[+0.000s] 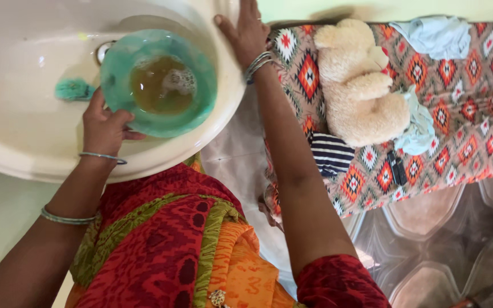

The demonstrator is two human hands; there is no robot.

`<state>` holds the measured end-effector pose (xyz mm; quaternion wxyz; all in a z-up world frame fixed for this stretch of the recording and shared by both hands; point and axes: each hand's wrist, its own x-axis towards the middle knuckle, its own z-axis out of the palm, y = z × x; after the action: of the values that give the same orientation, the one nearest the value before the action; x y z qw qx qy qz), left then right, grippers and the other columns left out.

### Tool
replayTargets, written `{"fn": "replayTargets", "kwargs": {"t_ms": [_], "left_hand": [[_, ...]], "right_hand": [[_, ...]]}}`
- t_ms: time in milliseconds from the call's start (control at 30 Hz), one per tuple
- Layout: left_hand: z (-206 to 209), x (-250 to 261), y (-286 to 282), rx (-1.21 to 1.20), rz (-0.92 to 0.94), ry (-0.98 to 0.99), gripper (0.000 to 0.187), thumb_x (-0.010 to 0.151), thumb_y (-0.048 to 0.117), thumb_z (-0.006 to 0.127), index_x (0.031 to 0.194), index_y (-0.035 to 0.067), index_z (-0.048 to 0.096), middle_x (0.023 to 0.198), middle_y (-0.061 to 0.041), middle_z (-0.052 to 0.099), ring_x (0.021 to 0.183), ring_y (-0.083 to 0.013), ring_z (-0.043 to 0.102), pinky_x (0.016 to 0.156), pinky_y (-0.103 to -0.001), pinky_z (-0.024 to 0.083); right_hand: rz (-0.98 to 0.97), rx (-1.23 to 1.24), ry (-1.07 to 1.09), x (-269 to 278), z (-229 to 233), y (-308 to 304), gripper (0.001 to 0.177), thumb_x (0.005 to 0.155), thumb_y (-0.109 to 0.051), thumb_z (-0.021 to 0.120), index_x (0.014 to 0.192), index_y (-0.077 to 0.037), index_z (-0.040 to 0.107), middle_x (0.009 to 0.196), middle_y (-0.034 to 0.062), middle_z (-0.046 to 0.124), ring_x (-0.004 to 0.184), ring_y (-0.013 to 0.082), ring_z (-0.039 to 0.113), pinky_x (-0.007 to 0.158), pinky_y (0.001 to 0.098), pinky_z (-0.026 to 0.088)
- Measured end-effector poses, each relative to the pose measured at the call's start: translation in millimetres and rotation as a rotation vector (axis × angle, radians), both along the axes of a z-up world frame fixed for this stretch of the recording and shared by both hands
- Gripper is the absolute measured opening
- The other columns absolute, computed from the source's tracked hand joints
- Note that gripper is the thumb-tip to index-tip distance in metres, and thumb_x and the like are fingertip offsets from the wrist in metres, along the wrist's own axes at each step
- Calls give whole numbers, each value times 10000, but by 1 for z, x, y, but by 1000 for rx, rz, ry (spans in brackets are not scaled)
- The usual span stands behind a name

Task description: The person cleans a sink and a small bowl using a toothbrush and a cloth.

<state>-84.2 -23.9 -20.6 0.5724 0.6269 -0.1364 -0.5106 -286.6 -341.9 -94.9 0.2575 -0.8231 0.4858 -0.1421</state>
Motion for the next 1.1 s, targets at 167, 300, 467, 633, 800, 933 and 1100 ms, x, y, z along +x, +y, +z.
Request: {"fn": "replayTargets", "kwargs": {"t_ms": [167,300,467,633,800,933,1100], "left_hand": [[-4,4,10,-26,53,-2,708,895,-53,534,1573,83,381,1156,-158,687,770,-220,718,579,-354,653],[0,10,18,-26,89,-20,725,885,-57,532,1572,100,361,1144,-141,703,733,-202,724,569,-345,664],[3,20,38,-47,147,-30,702,892,-53,530,1564,101,397,1107,-144,694,657,-202,708,557,-344,669],[18,30,71,-109,256,14,696,900,-46,536,1558,113,373,1103,-144,716,627,-203,720,551,-349,675],[29,36,105,-145,299,-27,708,910,-59,526,1580,126,394,1029,-153,695,585,-199,697,544,-340,651],[25,40,120,-176,333,-43,700,921,-49,526,1583,138,399,972,-113,653,558,-197,689,525,-344,649],[26,44,135,-205,391,11,685,927,-42,550,1579,117,412,960,-102,656,550,-201,674,515,-341,633]], "right_hand": [[50,-138,-91,-8,-5,18,972,978,-757,370,1682,-121,158,1754,169,233,1639,337,211,1306,556,217],[143,-279,-123,-30,8,75,779,1092,-601,257,1692,-108,194,1775,147,187,1665,322,175,1354,498,229],[148,-372,45,-38,24,156,675,1101,-495,255,1660,-121,309,1751,123,209,1647,324,156,1346,486,168],[186,-389,301,-29,44,232,631,1071,-441,265,1594,-123,421,1685,81,323,1581,247,230,1242,449,168],[298,-305,364,9,52,288,559,1034,-435,302,1428,-126,551,1492,69,528,1453,199,387,1167,486,229],[460,-202,368,44,63,321,455,1068,-431,355,1291,-133,615,1311,73,664,1322,205,571,1151,457,336],[785,-283,341,44,67,300,519,1077,-550,437,1307,-111,591,1181,90,700,1106,245,685,969,424,472]]}}
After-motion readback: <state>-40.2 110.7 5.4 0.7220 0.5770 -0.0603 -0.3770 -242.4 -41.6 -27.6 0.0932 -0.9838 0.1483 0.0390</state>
